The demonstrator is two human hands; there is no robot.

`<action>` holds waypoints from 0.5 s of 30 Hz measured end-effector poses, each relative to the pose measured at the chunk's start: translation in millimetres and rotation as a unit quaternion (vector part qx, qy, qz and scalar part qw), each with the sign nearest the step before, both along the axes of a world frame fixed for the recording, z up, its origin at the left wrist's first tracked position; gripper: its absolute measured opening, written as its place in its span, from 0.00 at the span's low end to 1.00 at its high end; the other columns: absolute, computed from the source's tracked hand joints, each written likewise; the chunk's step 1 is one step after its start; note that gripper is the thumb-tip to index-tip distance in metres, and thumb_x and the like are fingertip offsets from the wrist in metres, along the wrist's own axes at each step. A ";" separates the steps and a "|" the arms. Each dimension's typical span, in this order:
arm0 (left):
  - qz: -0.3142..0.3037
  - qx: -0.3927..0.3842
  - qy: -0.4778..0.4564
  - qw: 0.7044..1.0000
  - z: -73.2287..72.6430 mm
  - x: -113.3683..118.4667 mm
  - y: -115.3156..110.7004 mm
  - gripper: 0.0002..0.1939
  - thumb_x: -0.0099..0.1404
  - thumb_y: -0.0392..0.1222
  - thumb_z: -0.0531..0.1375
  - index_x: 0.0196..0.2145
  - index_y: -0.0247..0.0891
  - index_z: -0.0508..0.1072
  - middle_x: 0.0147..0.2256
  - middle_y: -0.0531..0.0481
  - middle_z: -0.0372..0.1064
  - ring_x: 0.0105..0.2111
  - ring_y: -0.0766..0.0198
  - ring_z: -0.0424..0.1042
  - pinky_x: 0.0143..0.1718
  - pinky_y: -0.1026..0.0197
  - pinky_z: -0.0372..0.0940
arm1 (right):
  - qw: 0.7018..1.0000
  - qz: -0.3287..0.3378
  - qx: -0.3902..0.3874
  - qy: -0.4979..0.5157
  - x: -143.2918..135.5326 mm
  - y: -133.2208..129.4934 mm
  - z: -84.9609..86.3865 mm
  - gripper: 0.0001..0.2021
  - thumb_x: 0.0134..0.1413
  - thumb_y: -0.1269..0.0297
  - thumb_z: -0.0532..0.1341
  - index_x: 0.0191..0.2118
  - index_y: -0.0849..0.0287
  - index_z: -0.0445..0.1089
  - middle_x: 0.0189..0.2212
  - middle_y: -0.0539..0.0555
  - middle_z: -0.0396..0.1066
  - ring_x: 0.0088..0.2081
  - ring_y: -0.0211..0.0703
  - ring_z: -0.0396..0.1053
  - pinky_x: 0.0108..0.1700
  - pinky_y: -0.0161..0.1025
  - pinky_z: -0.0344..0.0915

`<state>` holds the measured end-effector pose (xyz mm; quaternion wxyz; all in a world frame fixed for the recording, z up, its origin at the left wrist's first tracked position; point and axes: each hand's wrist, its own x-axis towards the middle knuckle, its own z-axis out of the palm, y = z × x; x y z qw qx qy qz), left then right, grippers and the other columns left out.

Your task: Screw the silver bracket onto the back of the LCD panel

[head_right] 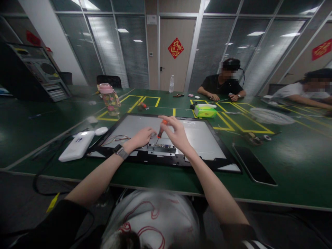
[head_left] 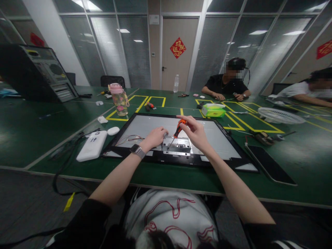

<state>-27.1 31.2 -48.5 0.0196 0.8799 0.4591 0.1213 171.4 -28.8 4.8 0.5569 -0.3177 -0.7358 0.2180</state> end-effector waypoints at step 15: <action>-0.005 -0.001 -0.013 1.000 -1.6 -1.1 1.0 0.19 0.65 0.31 0.47 0.49 0.39 0.70 0.46 0.42 0.65 0.45 0.57 0.67 0.49 0.55 0.63 | 0.994 0.087 -0.064 0.019 3.9 -3.1 5.3 0.18 0.61 0.56 0.56 0.54 0.53 0.69 0.40 0.55 0.75 0.44 0.47 0.73 0.53 0.51 0.65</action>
